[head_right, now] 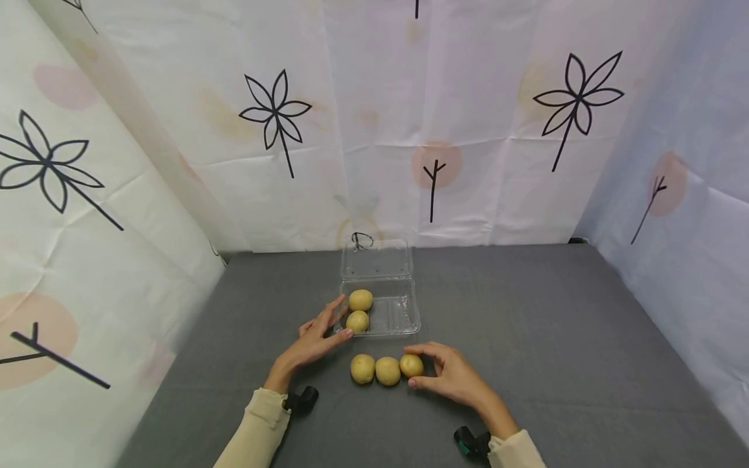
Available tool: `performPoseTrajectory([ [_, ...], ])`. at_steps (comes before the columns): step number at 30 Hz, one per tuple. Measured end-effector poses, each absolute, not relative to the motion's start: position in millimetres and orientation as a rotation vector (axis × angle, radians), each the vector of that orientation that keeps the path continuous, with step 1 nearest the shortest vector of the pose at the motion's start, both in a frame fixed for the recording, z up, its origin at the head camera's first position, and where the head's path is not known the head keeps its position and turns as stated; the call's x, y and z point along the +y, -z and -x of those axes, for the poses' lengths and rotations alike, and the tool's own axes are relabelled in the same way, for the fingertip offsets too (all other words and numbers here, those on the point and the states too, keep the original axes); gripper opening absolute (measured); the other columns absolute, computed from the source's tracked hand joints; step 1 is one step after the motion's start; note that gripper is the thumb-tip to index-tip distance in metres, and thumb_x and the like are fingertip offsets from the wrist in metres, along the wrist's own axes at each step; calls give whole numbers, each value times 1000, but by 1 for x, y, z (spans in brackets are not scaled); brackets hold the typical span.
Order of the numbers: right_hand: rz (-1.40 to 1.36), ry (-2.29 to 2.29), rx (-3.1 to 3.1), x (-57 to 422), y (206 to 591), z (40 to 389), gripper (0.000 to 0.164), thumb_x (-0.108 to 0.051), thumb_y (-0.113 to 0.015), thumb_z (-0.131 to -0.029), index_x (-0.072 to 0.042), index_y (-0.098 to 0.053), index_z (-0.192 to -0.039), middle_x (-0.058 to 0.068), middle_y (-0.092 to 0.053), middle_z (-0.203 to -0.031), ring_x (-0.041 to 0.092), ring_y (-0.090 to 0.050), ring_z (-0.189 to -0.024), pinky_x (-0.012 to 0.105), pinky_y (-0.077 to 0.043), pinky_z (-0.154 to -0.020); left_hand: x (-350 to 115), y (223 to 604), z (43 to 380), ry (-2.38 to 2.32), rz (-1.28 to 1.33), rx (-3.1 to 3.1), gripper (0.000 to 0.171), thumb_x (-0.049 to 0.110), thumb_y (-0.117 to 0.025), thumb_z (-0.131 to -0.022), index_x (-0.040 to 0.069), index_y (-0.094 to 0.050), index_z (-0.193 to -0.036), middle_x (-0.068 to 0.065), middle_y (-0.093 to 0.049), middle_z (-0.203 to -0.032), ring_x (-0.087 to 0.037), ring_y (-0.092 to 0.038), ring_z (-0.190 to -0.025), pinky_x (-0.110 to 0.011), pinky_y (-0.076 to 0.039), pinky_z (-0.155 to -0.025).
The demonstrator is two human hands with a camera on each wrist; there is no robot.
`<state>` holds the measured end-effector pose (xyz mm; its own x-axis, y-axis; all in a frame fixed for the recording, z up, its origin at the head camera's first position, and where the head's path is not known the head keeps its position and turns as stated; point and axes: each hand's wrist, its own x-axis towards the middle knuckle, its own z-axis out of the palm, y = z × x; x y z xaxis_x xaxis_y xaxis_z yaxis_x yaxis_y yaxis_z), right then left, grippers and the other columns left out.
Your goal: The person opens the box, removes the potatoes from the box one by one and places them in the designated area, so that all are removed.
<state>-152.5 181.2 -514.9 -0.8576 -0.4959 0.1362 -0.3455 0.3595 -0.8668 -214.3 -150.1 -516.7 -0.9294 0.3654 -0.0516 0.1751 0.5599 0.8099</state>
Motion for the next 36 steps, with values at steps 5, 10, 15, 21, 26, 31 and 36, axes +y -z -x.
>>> performPoseTrajectory([
  [5, 795, 1525, 2452, 182, 514, 153, 56, -21, -84, -85, -3, -65, -134, 14, -67, -115, -4, -32, -49, 18, -36, -48, -150, 517, 214, -1312, -446, 2575, 81, 47, -61, -100, 37, -13, -164, -2, -39, -164, -28, -4, -161, -65, -1, -114],
  [10, 821, 1527, 2469, 183, 514, 154, 55, -23, -84, -85, -4, -66, -133, 14, -67, -116, -5, -34, -50, 18, -38, -49, -150, 516, 214, -1319, -451, 2566, 81, 48, -61, -100, 38, -12, -164, -1, -39, -164, -28, -3, -161, -66, -1, -114],
  [15, 830, 1525, 2490, 183, 513, 154, 54, -24, -84, -86, -5, -66, -133, 15, -66, -119, -5, -36, -50, 20, -40, -49, -150, 515, 213, -1321, -459, 2562, 81, 48, -60, -101, 37, -12, -164, -2, -38, -164, -28, -2, -161, -66, 0, -114],
  [21, 833, 1526, 2506, 185, 511, 155, 53, -22, -84, -86, -3, -67, -132, 15, -67, -120, -5, -36, -50, 20, -40, -48, -150, 515, 214, -1324, -455, 2557, 81, 47, -61, -101, 37, -12, -164, -2, -38, -164, -28, -3, -161, -66, 1, -114],
  [26, 841, 1528, 2532, 187, 509, 156, 51, -22, -84, -86, -3, -68, -130, 14, -69, -118, -5, -36, -50, 20, -39, -47, -150, 515, 214, -1322, -459, 2563, 80, 47, -61, -101, 37, -12, -164, -3, -39, -164, -29, -2, -161, -66, 0, -115],
  [31, 846, 1535, 2543, 187, 506, 157, 49, -20, -83, -86, -2, -68, -129, 14, -69, -118, -5, -35, -49, 20, -39, -46, -150, 516, 214, -1319, -455, 2569, 80, 48, -61, -100, 37, -13, -164, -3, -40, -163, -28, -3, -161, -66, -1, -114],
  [36, 853, 1582, 2585, 184, 504, 158, 43, -17, -81, -88, -2, -70, -126, 17, -70, -113, -5, -34, -49, 20, -38, -46, -150, 517, 215, -1311, -464, 2580, 81, 48, -61, -100, 34, -13, -165, -3, -40, -163, -30, -2, -161, -66, -2, -114],
])
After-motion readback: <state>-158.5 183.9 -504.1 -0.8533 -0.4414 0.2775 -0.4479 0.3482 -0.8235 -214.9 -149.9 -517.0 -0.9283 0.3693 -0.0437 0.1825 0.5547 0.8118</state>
